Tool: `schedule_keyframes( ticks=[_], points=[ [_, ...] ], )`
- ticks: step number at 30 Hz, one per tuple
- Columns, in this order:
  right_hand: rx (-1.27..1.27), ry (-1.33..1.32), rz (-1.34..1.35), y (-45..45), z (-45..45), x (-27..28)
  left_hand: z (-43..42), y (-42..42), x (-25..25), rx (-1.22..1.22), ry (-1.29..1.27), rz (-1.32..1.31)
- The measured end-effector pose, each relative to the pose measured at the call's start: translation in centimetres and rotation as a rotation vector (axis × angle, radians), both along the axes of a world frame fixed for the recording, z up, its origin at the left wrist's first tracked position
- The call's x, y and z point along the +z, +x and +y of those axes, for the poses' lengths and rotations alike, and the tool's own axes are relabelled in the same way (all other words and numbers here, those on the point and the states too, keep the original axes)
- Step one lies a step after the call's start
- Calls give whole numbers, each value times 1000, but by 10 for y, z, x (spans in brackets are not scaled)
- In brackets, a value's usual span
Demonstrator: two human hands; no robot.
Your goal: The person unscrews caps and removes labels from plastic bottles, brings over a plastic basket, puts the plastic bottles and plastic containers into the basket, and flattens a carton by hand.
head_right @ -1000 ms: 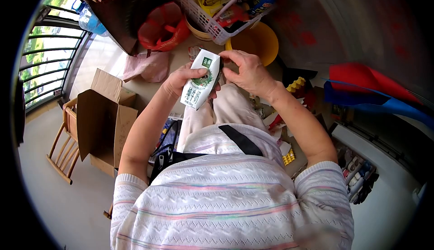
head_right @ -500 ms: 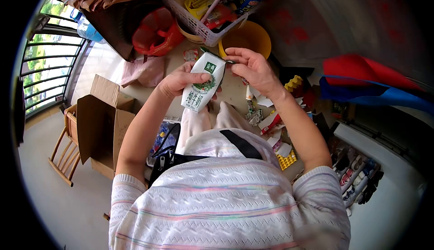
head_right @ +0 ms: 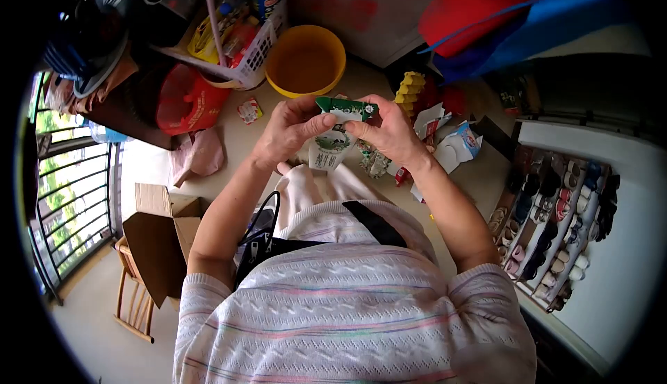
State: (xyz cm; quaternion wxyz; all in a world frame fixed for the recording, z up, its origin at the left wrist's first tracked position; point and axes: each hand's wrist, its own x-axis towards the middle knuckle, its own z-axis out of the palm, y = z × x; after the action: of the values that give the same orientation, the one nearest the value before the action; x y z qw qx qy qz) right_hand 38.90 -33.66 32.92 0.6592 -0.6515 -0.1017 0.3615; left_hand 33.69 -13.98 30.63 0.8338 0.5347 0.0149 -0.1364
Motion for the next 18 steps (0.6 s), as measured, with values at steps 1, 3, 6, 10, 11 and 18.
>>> schedule_keyframes(
  ticks=[1,3,6,10,11,18],
  points=[
    [-56,28,-26,-2,-9,1,-15,1,-3,17,43,-31],
    [-113,47,-21,-6,-29,0,-33,7,-4,-46,238,-40],
    [-189,56,-30,-9,-49,-3,-54,17,-1,-51,371,-82],
    [-341,208,144,-12,-54,1,-73,27,4,33,185,28],
    [-285,194,181,-12,-56,3,-72,28,7,47,166,90],
    [-186,171,314,-18,-35,-22,-34,27,10,-48,133,196]
  ],
)
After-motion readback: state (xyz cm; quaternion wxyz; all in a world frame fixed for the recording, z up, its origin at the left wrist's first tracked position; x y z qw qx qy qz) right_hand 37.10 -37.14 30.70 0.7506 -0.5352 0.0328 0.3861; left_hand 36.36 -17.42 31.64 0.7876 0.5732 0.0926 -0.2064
